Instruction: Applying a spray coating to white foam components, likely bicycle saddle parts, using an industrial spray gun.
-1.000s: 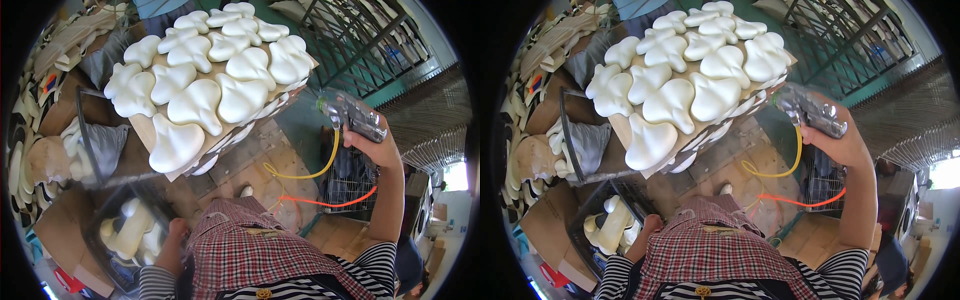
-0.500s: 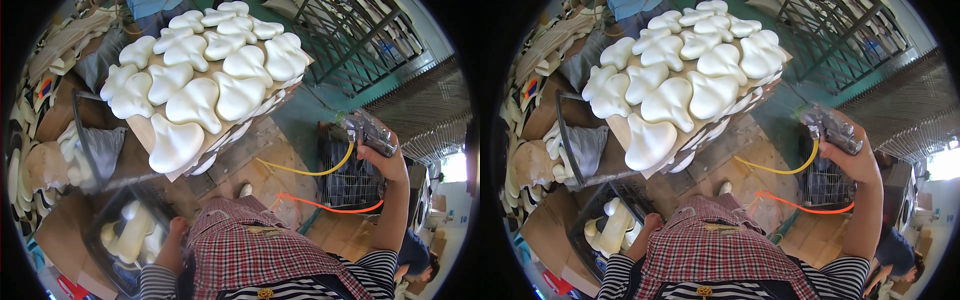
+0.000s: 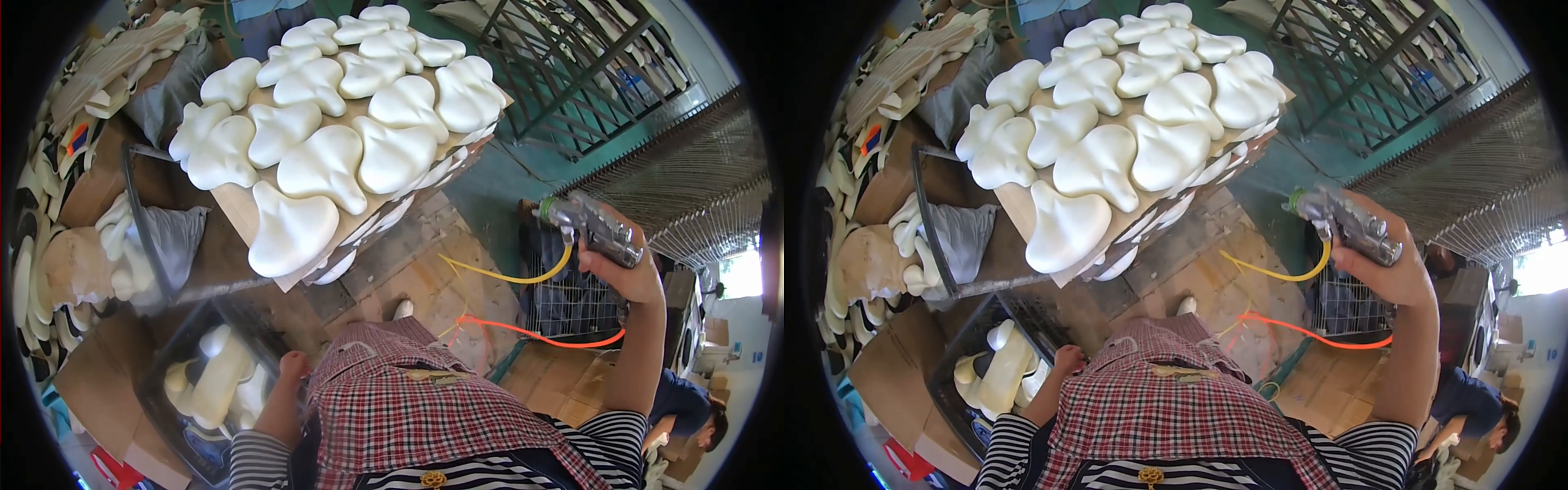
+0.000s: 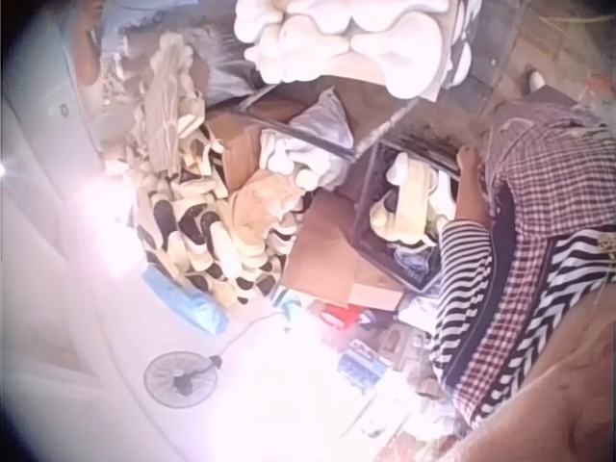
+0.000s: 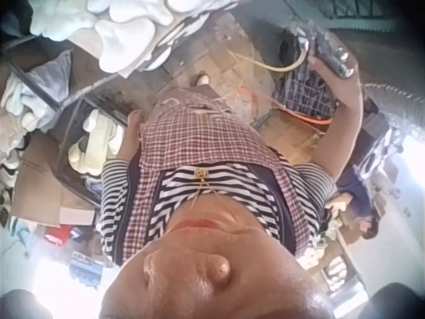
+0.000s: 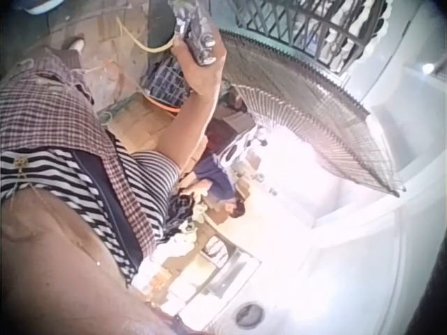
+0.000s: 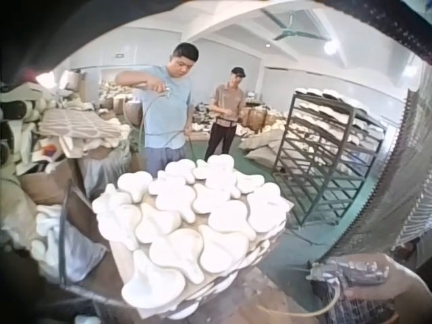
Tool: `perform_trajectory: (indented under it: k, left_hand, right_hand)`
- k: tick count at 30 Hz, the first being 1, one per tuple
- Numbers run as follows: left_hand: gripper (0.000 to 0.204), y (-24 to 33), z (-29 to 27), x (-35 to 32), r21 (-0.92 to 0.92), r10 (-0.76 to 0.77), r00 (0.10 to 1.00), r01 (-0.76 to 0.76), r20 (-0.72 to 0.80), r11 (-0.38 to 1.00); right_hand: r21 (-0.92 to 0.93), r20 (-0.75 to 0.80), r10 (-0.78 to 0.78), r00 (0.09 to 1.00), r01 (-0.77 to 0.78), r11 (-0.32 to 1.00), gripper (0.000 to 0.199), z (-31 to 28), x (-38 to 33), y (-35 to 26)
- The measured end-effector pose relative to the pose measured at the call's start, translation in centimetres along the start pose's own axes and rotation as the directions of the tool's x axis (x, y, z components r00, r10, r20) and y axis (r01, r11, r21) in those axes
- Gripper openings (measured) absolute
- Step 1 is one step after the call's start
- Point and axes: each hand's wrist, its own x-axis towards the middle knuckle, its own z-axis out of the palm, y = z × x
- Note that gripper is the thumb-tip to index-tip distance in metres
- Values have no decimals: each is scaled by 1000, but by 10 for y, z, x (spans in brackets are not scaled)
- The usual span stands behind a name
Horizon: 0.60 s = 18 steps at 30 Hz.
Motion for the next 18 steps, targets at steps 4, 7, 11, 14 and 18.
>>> perform_trajectory:
  k: [4,7,11,14,18]
  left_hand:
    - [20,-12,-6,-1,9,-4,1000,4,-16,1000]
    - [19,-21,-8,-4,-40,-14,1000,13,-18,999]
    - [18,-27,-7,-9,-113,-29,998,23,-52,993]
    - [18,-33,-9,-16,-98,-43,997,36,-63,995]
    - [18,-46,-15,-23,8,-55,996,56,-68,998]
  right_hand:
    - [82,39,-55,998,51,995,52,18,9,-6]
    - [77,105,-128,986,120,990,45,35,19,-9]
    - [83,129,-119,984,109,991,44,44,26,-17]
    - [157,231,-212,950,179,971,50,49,27,-21]
    - [106,232,-157,960,136,985,53,61,31,-21]
